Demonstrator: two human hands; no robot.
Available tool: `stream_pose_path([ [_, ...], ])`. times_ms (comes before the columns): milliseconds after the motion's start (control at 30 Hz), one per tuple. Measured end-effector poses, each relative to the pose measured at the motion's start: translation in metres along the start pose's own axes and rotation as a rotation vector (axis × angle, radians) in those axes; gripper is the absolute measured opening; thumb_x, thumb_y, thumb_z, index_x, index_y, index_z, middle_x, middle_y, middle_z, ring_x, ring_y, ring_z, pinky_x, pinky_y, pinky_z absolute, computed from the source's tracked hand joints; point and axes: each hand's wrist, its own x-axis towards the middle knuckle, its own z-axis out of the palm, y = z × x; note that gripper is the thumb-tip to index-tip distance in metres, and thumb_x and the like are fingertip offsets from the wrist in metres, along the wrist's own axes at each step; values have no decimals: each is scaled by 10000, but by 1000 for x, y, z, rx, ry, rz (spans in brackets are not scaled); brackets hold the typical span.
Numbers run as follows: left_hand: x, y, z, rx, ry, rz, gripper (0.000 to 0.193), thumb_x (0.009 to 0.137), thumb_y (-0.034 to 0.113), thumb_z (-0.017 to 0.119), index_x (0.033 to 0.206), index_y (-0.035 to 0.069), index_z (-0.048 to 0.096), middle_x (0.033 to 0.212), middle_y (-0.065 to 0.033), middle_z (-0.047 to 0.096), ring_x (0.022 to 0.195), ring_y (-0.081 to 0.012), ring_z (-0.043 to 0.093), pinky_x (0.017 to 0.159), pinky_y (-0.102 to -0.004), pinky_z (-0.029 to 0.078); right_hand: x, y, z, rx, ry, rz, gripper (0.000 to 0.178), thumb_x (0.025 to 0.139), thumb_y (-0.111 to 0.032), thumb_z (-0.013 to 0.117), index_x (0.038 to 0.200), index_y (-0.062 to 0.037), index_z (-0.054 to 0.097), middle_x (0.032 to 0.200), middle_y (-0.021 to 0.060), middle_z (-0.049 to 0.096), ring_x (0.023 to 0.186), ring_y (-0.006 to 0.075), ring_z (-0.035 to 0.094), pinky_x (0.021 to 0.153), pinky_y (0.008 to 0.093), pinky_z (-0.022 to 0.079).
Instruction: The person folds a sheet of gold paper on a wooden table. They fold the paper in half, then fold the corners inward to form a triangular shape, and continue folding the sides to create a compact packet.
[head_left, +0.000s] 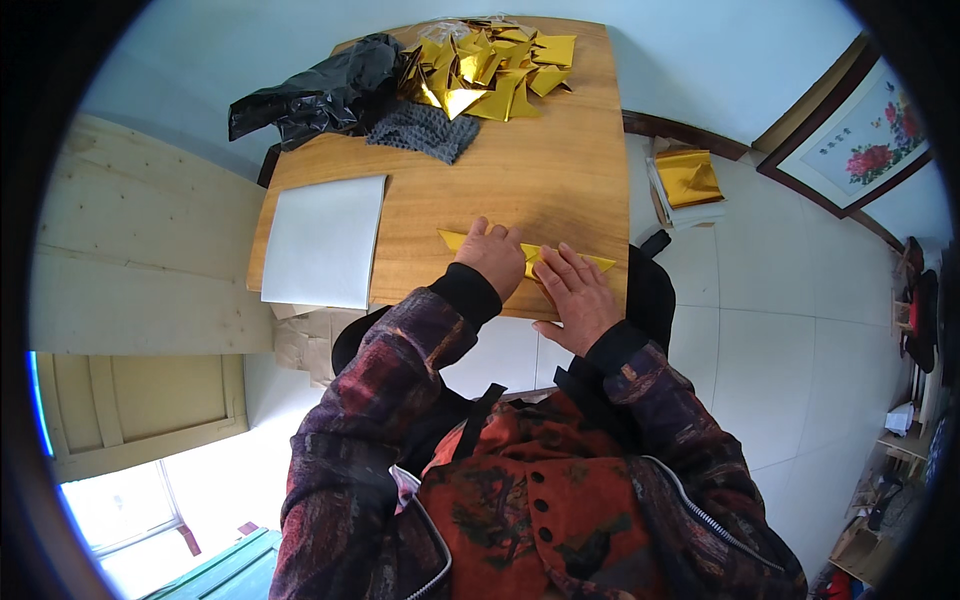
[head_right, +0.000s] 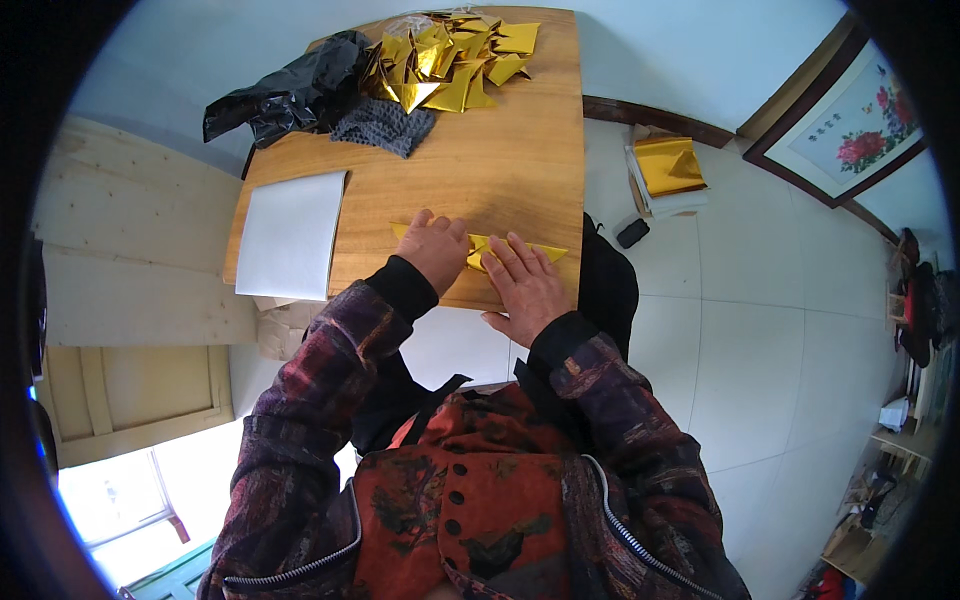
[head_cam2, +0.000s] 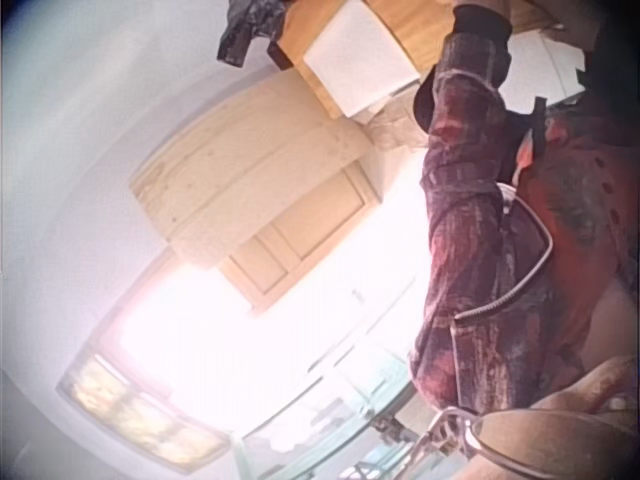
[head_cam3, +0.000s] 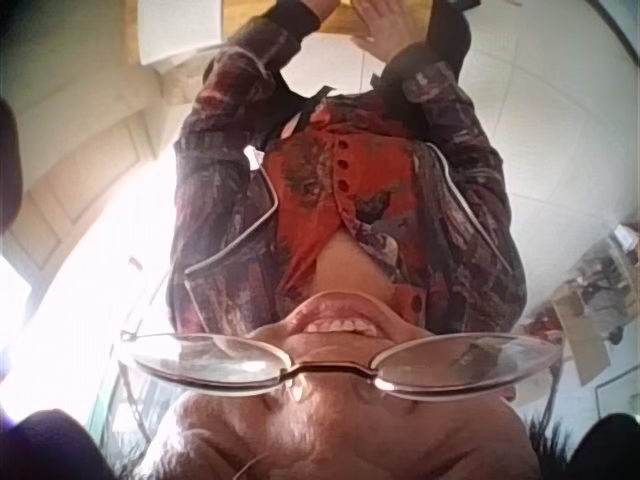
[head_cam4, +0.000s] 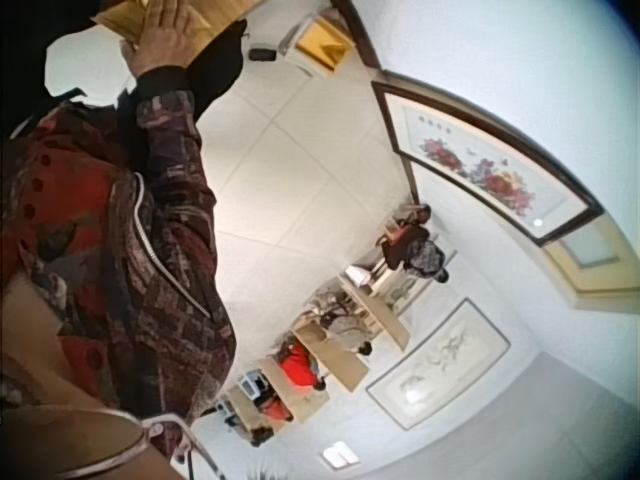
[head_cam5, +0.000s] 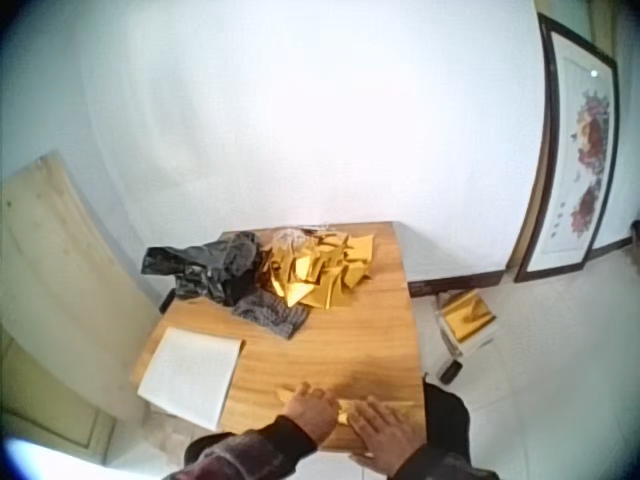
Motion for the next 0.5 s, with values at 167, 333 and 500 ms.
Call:
stream_pose_path([
  [167, 2, 7, -7, -27, -27, -14, 213, 851, 160, 580, 1008, 62, 686, 1040, -71, 598, 1049, -231, 590, 961, -402, 389, -1, 1, 2, 1, -1, 1, 810, 749, -381, 769, 1417, -90, 416, 1529, 105, 342, 1445, 300, 258, 1173, 458, 215],
  [333, 1, 9, -16, -62, -83, -41, 253, 835, 182, 612, 1040, 52, 681, 1062, -77, 591, 1075, -236, 578, 984, -408, 378, -1, 2, 4, 2, -3, 2, 804, 755, -389, 763, 1417, -90, 417, 1530, 100, 341, 1445, 298, 260, 1174, 457, 214],
  [500, -7, 10, -9, -161, -98, -73, 567, 805, 395, 701, 1174, -23, 594, 1195, -142, 547, 1187, -275, 514, 1023, -430, 365, -1, 2, 5, 8, 11, -7, 793, 749, -382, 768, 1402, -85, 429, 1523, 106, 346, 1442, 302, 260, 1168, 460, 223],
])
